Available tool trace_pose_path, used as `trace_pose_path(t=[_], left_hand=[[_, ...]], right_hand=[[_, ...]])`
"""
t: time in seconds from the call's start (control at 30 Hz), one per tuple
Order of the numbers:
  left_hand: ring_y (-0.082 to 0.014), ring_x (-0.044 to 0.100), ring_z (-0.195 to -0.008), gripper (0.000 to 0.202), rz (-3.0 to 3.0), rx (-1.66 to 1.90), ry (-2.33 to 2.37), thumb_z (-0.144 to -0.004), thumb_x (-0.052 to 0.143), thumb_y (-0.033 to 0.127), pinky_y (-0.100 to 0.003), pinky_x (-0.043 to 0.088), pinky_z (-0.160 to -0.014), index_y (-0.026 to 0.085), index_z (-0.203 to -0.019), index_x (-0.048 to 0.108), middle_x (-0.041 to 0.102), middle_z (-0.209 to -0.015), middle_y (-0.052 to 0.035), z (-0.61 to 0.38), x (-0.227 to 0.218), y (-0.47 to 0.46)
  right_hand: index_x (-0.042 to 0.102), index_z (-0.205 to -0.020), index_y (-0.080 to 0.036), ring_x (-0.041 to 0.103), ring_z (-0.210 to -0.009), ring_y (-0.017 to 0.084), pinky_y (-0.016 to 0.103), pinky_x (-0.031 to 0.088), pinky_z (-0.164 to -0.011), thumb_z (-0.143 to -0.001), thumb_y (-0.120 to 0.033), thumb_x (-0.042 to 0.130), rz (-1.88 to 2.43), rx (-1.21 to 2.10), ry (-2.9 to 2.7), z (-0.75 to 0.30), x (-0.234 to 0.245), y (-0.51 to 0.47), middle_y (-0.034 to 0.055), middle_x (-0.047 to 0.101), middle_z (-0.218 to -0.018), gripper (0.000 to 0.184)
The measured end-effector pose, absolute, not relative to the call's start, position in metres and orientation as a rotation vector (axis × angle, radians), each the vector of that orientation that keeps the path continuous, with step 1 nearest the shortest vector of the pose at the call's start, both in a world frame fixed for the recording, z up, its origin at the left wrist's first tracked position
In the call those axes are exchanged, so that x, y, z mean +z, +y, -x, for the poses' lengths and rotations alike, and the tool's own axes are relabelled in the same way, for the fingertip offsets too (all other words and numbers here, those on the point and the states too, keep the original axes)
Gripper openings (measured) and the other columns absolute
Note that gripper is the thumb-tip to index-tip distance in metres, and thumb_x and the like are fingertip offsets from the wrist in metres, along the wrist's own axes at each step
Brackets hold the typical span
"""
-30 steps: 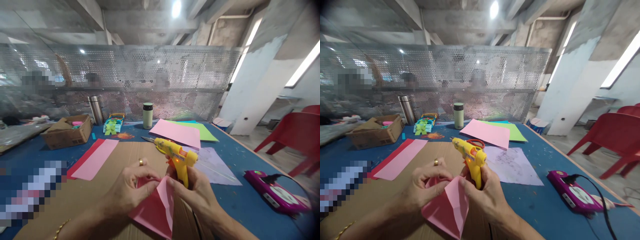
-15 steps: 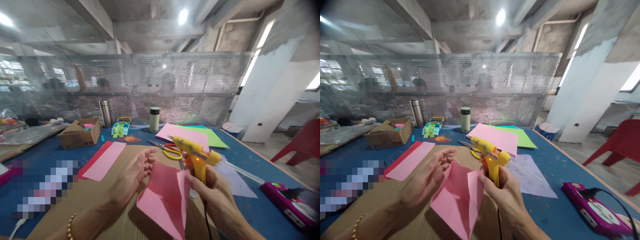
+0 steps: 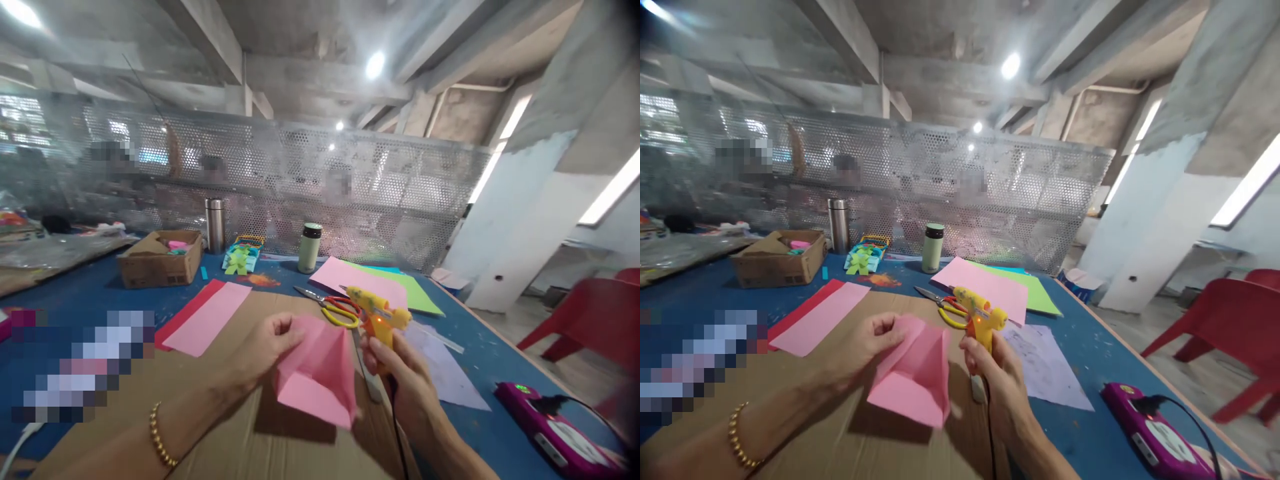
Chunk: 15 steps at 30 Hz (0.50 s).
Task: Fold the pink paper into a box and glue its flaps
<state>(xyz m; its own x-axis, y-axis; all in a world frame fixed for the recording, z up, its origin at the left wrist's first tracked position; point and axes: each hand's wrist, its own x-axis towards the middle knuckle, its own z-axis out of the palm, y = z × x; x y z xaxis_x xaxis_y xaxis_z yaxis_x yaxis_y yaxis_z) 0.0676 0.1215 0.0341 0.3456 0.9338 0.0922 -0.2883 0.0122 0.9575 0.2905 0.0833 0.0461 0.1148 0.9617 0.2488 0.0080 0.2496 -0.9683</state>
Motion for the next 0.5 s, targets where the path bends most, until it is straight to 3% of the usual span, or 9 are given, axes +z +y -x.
trace_pose_path(t=[0.1, 0.23, 0.4, 0.5], left_hand=[[-0.0132, 0.054, -0.067, 0.040, -1.239, 1.048, 0.876, -0.065, 0.078, 0.046, -0.023, 0.038, -0.060, 0.012, -0.081, 0.064, 0.064, -0.075, -0.0016, -0.055, 0.034, 0.135], [-0.0090, 0.040, -0.049, 0.035, -1.303, 0.825, 1.063, -0.063, 0.075, 0.045, -0.023, 0.023, -0.048, 0.014, -0.065, 0.057, 0.051, -0.056, 0.0035, -0.039, 0.025, 0.152], [-0.0083, 0.029, -0.045, 0.047, -1.412, 0.756, 1.152, -0.064, 0.073, 0.057, -0.025, 0.014, -0.045, 0.018, -0.058, 0.048, 0.036, -0.049, 0.0069, -0.026, 0.018, 0.157], [-0.0085, 0.029, -0.045, 0.044, -1.437, 0.737, 1.213, -0.064, 0.074, 0.054, -0.025, 0.014, -0.046, 0.018, -0.057, 0.049, 0.036, -0.049, 0.0064, -0.020, 0.021, 0.156]], right_hand=[[0.060, -0.074, -0.017, 0.044, -0.059, 0.012, 0.024, 0.035, -0.053, -0.082, -0.050, 0.067, 1.096, 0.890, -1.273, -0.296, 0.060, 0.089, -0.0003, 0.052, -0.066, 0.035], [0.059, -0.073, -0.017, 0.045, -0.057, 0.011, 0.025, 0.035, -0.053, -0.087, -0.056, 0.059, 1.169, 0.925, -1.514, -0.293, 0.089, 0.098, 0.0008, 0.054, -0.069, 0.042], [0.057, -0.071, -0.017, 0.042, -0.052, 0.010, 0.024, 0.034, -0.049, -0.085, -0.063, 0.057, 1.217, 1.011, -1.767, -0.273, 0.104, 0.108, -0.0008, 0.050, -0.061, 0.048], [0.058, -0.078, -0.017, 0.040, -0.050, 0.009, 0.023, 0.030, -0.045, -0.083, -0.067, 0.057, 1.260, 1.069, -1.816, -0.271, 0.095, 0.112, -0.0021, 0.048, -0.061, 0.050]])
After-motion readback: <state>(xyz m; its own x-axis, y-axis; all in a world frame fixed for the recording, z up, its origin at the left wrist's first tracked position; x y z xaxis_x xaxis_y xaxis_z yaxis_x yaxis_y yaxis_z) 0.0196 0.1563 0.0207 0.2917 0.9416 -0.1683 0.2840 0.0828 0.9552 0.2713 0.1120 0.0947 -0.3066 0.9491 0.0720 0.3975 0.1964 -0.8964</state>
